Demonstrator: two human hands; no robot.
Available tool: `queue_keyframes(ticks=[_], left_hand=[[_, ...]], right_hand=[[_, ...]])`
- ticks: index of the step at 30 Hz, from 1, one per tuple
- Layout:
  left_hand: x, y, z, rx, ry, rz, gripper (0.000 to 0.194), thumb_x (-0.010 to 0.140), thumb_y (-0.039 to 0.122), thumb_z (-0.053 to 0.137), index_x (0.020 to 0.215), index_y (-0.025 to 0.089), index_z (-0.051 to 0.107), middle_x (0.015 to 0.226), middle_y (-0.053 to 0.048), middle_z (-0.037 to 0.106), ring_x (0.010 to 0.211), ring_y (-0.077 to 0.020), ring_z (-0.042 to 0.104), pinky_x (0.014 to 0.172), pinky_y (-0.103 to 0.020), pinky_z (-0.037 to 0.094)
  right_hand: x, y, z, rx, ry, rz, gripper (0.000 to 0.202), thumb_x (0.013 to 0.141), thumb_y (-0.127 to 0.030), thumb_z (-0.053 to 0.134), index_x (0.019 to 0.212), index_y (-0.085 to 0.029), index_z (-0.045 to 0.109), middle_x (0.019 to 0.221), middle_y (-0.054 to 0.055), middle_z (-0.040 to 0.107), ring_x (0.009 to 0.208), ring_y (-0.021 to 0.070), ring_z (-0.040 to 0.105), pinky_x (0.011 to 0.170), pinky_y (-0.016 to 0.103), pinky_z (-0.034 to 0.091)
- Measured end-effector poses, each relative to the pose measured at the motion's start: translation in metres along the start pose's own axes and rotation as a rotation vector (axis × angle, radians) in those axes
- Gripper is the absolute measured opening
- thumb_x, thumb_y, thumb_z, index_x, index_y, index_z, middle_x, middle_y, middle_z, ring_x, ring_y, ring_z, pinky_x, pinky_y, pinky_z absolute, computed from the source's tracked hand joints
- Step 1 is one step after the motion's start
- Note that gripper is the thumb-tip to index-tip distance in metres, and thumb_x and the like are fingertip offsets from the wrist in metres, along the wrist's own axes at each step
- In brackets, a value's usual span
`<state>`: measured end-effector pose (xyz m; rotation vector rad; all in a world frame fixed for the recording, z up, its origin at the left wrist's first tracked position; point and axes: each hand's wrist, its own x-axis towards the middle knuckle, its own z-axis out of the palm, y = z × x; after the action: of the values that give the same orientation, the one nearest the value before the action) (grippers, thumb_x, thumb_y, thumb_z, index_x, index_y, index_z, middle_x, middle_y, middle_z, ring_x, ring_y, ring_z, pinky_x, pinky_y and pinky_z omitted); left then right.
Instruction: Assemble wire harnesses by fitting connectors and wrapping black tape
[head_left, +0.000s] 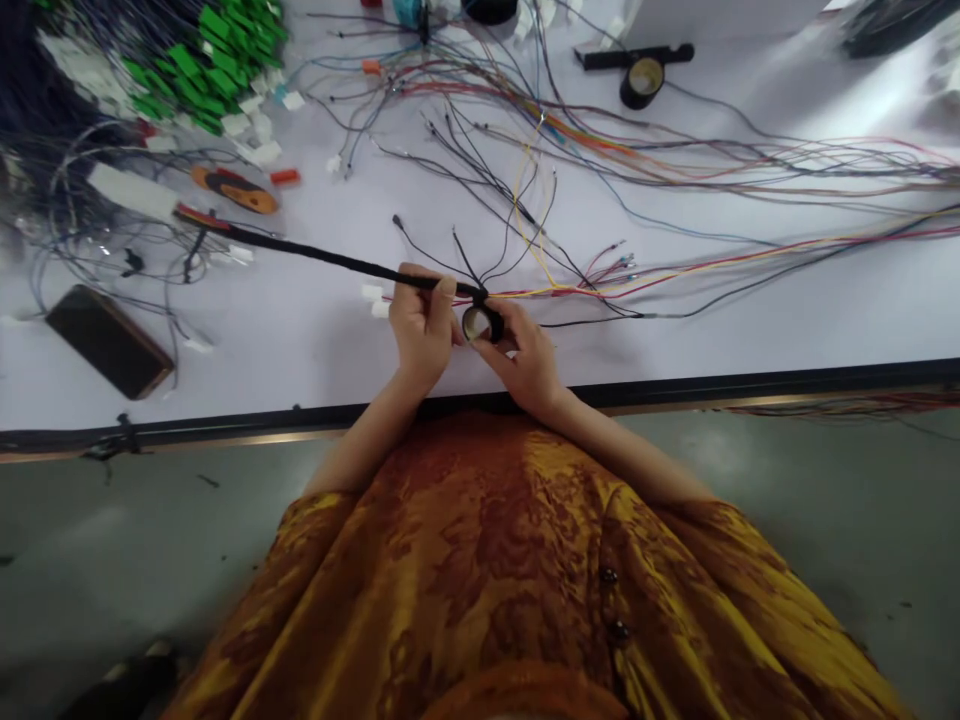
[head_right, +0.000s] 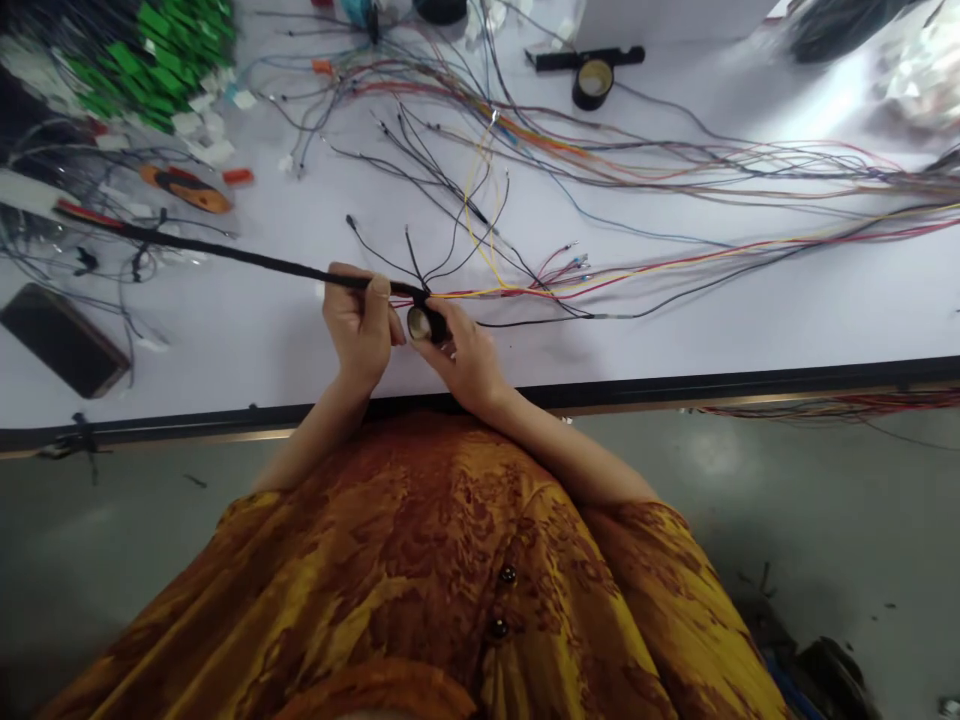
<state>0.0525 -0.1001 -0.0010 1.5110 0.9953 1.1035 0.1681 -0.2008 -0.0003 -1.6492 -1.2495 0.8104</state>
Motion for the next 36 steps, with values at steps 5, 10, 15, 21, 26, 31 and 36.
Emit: queue_keyframes(ticks=[5, 10, 15, 21, 26, 31, 36], left_hand=[[-0.005, -0.002, -0.005, -0.006, -0.078, -0.042, 0.032, 0.098, 0.055, 0.057, 0.103, 0.025, 0.05, 0.075, 0.003, 0.067, 0.06, -0.0105, 0.069, 0.06, -0.023, 0.058], [-0.02, -0.003, -0.008, 0.038, -0.164, 0.025, 0.024, 0.094, 0.042, 0.068, 0.108, 0.023, 0.06, 0.097, -0.003, 0.073, 0.08, -0.0143, 0.075, 0.077, -0.029, 0.063], [-0.041, -0.004, -0.004, 0.4, -0.145, 0.31, 0.013, 0.1, 0.03, 0.057, 0.097, 0.02, 0.065, 0.101, -0.008, 0.075, 0.096, -0.0192, 0.072, 0.083, -0.033, 0.058], [-0.053, -0.021, -0.002, 0.418, -0.15, 0.357, 0.014, 0.103, 0.029, 0.049, 0.099, 0.022, 0.06, 0.111, -0.01, 0.075, 0.1, -0.0192, 0.072, 0.085, -0.034, 0.057], [-0.051, -0.03, -0.006, 0.434, -0.228, 0.432, 0.014, 0.103, 0.027, 0.049, 0.105, 0.023, 0.061, 0.113, -0.009, 0.074, 0.103, -0.0187, 0.072, 0.087, -0.031, 0.057], [-0.048, -0.033, -0.01, 0.471, -0.265, 0.441, 0.016, 0.103, 0.031, 0.047, 0.107, 0.024, 0.061, 0.117, -0.009, 0.07, 0.1, -0.0185, 0.07, 0.083, -0.031, 0.056], [-0.045, -0.029, -0.008, 0.42, -0.231, 0.404, 0.017, 0.103, 0.037, 0.05, 0.101, 0.023, 0.06, 0.11, -0.009, 0.067, 0.097, -0.0173, 0.068, 0.083, -0.031, 0.055]], right_hand=[[-0.003, 0.012, 0.003, -0.075, -0.212, 0.014, 0.058, 0.094, -0.028, 0.055, 0.15, -0.019, 0.045, 0.129, 0.014, 0.066, 0.101, 0.0211, 0.068, 0.094, 0.037, 0.058], [0.021, -0.027, -0.045, -0.266, -0.27, -0.089, 0.031, 0.101, -0.029, 0.045, 0.12, -0.022, 0.068, 0.111, 0.009, 0.072, 0.096, 0.0206, 0.066, 0.089, 0.034, 0.053], [0.07, -0.048, -0.047, -0.493, -0.422, -0.128, 0.027, 0.098, -0.02, 0.045, 0.11, -0.018, 0.07, 0.106, 0.009, 0.073, 0.099, 0.0209, 0.065, 0.087, 0.032, 0.046], [0.099, -0.007, -0.052, -0.837, -0.502, -0.09, 0.026, 0.093, -0.013, 0.048, 0.104, -0.014, 0.072, 0.105, 0.013, 0.073, 0.098, 0.0254, 0.065, 0.083, 0.035, 0.044], [0.105, -0.025, -0.066, -0.717, -0.47, -0.2, 0.031, 0.094, -0.015, 0.052, 0.119, -0.019, 0.069, 0.124, 0.011, 0.068, 0.114, 0.0262, 0.062, 0.092, 0.037, 0.046], [0.117, -0.042, -0.048, -0.576, -0.817, -0.17, 0.009, 0.081, -0.012, 0.071, 0.085, -0.02, 0.073, 0.098, 0.006, 0.071, 0.096, 0.0214, 0.066, 0.085, 0.034, 0.047], [0.131, -0.059, -0.035, -0.837, -0.917, -0.241, 0.011, 0.076, -0.006, 0.075, 0.069, -0.01, 0.067, 0.088, 0.005, 0.066, 0.094, 0.0186, 0.064, 0.088, 0.034, 0.045]])
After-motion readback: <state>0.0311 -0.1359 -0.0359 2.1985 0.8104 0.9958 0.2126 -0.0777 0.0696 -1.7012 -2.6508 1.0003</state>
